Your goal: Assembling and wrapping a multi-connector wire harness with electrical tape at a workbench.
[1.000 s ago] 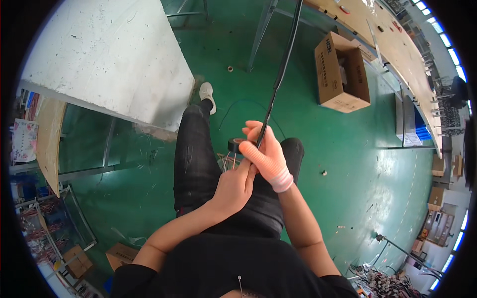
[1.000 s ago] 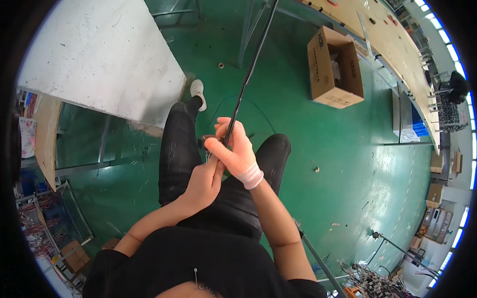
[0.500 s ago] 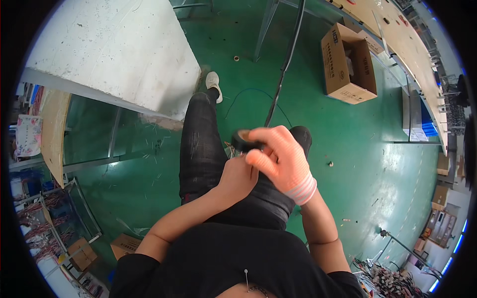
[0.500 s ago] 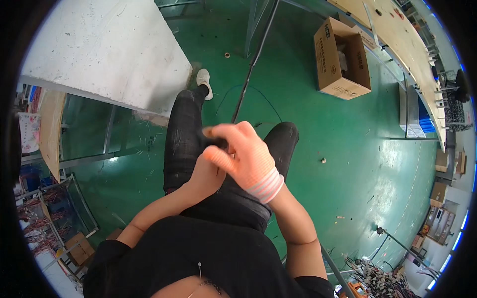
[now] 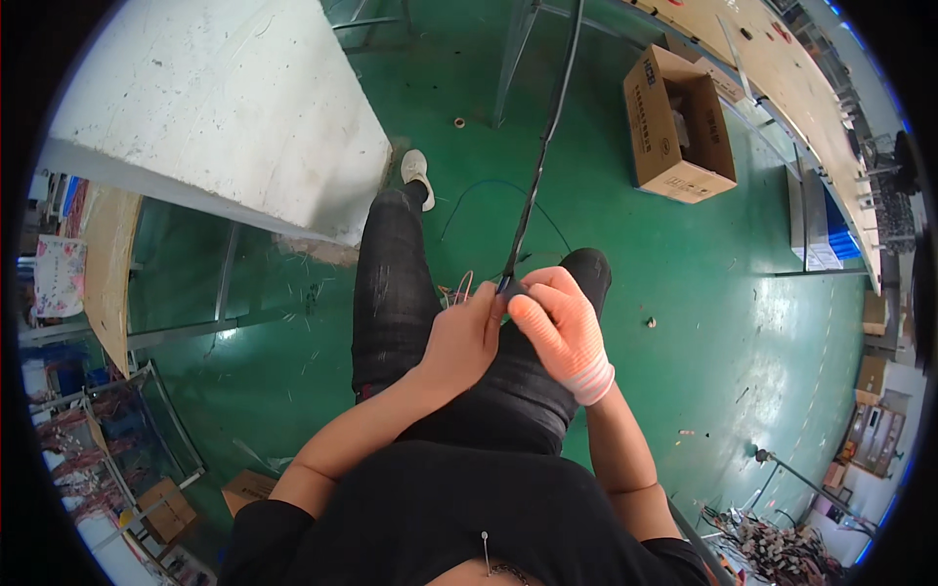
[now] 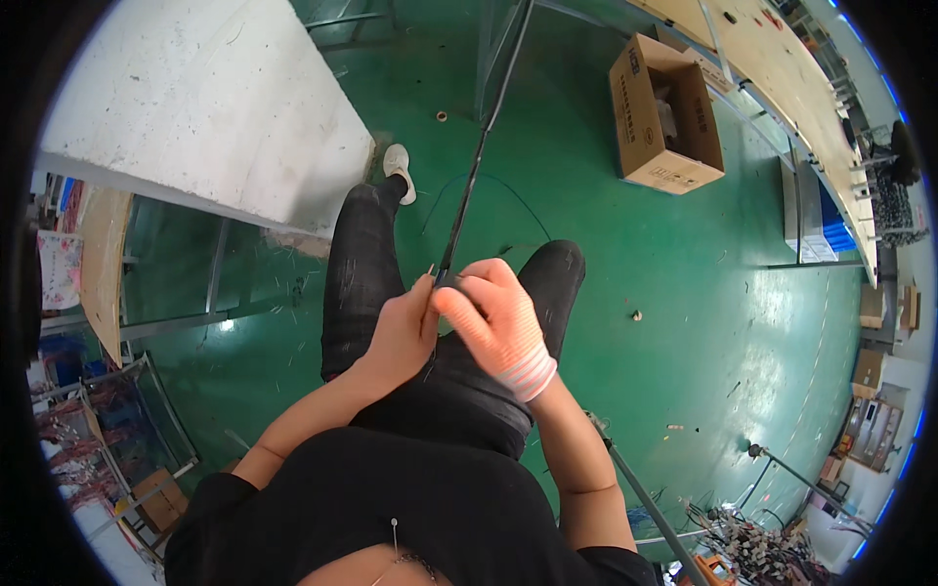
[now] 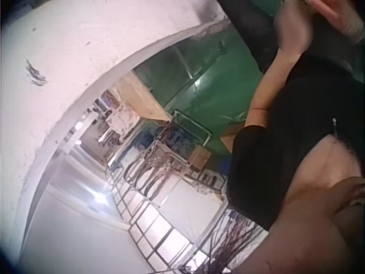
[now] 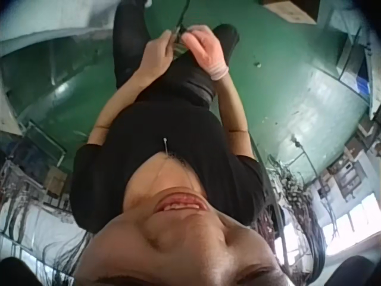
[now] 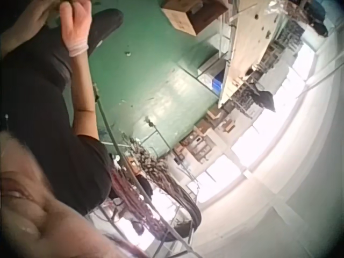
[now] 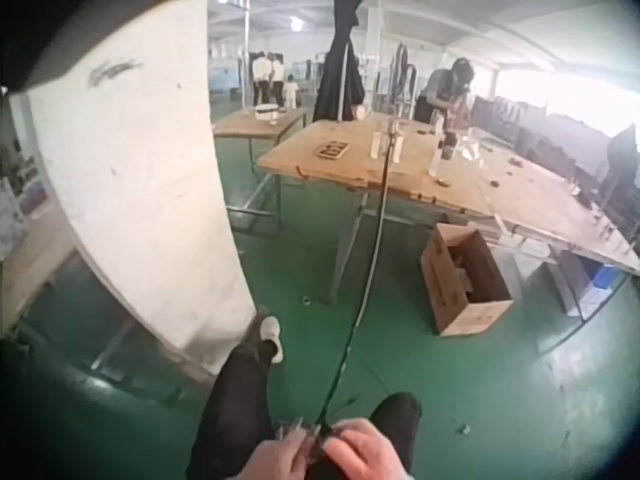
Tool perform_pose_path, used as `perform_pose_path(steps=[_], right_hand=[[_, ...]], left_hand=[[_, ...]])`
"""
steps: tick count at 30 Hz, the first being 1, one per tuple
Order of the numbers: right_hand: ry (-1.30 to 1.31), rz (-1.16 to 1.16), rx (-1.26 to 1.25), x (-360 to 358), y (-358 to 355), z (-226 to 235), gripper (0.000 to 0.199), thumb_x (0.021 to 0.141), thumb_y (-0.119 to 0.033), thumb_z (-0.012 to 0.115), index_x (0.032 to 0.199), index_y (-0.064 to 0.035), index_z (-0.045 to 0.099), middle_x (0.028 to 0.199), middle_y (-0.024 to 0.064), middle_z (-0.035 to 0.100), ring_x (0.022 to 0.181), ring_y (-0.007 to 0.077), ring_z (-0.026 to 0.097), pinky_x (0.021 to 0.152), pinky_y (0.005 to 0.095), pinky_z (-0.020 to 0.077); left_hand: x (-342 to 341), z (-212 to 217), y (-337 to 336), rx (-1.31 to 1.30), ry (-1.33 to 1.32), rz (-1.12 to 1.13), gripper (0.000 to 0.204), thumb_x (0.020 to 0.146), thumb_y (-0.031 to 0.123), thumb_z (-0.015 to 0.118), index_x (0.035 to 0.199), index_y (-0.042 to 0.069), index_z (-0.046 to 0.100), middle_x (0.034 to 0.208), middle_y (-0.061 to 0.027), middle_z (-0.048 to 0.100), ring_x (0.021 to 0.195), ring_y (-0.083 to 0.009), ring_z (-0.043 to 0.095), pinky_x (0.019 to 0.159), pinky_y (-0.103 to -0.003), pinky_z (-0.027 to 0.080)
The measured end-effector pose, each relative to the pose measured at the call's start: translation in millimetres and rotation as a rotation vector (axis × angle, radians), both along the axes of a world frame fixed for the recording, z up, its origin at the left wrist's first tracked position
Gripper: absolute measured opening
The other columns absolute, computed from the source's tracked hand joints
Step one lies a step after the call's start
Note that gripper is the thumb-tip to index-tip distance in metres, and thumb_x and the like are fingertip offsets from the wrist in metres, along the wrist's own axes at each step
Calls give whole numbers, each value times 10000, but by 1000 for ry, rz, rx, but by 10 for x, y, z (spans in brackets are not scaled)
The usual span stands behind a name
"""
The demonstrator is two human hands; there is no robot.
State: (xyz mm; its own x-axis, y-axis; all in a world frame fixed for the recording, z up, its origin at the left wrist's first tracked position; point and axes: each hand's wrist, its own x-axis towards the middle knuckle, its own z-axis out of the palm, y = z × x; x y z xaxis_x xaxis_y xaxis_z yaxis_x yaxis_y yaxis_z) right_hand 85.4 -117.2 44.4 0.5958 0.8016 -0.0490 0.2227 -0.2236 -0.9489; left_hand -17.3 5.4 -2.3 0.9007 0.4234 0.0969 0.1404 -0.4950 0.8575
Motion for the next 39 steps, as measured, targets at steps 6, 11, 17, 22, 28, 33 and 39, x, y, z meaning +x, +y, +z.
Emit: perform_pose_path(steps=[6, 11, 17, 22, 28, 33, 39], right_hand=[[94, -204, 111, 450, 83, 76, 299, 881, -140, 664, 1131, 8, 595, 844, 52, 593, 683, 77, 538, 632, 213, 451], [-424, -782, 107, 2760, -566, -557, 280, 894, -175, 638, 1129, -28, 606, 1034, 75, 600, 821, 124, 582, 654, 271, 514], [-921, -1009, -889, 4852, -553, -2, 658, 764, -446, 705, 1203, -30, 447, 1158, 187, 567, 1077, 387, 550, 864, 469, 467], [-690, -1041, -943, 5504, -402, -238, 321, 919, -294, 516, 1115, -46, 459, 1105, 257, 600, 998, 413, 608, 847, 484, 483], [-153, -913, 37, 3706, -663, -287, 478, 1020, -392, 293, 1009, -9, 579, 649, 102, 539, 518, 220, 520, 544, 305, 425], [470, -608, 408, 1204, -334, -350, 568, 1012, -492, 280, 1110, 18, 510, 577, -3, 392, 417, 89, 333, 380, 237, 269], [821, -620, 402, -411, -331, -429, 455, 1021, -434, 329, 963, -15, 496, 611, -24, 353, 451, 79, 308, 406, 218, 285]], left_hand=[[135, 92, -14, -207, 95, -27, 270, 984, 191, 454, 827, -5, 552, 587, -168, 525, 578, -333, 588, 523, -387, 402], [33, -25, 183, -742, 287, -44, 498, 1034, 341, 361, 665, 45, 519, 520, 21, 401, 476, -59, 372, 472, -244, 271], [-104, -127, 243, -1138, 609, 66, 550, 1004, 469, 384, 740, 20, 561, 538, 25, 396, 466, -59, 345, 462, -228, 252], [-132, -92, 219, -1248, 687, 120, 486, 1020, 407, 377, 860, 7, 603, 530, 46, 368, 463, -47, 333, 483, -212, 293], [-143, -298, -7, -991, 414, 360, 456, 1033, 355, 359, 926, -2, 621, 509, 61, 354, 454, -39, 329, 474, -215, 297], [-16, -202, -129, -848, 300, 236, 433, 1040, 349, 353, 969, 14, 620, 518, 81, 328, 449, -22, 299, 441, -213, 266], [124, -181, -187, -885, 166, 134, 428, 1032, 348, 388, 914, 17, 632, 609, 76, 345, 537, -18, 315, 491, -214, 246]])
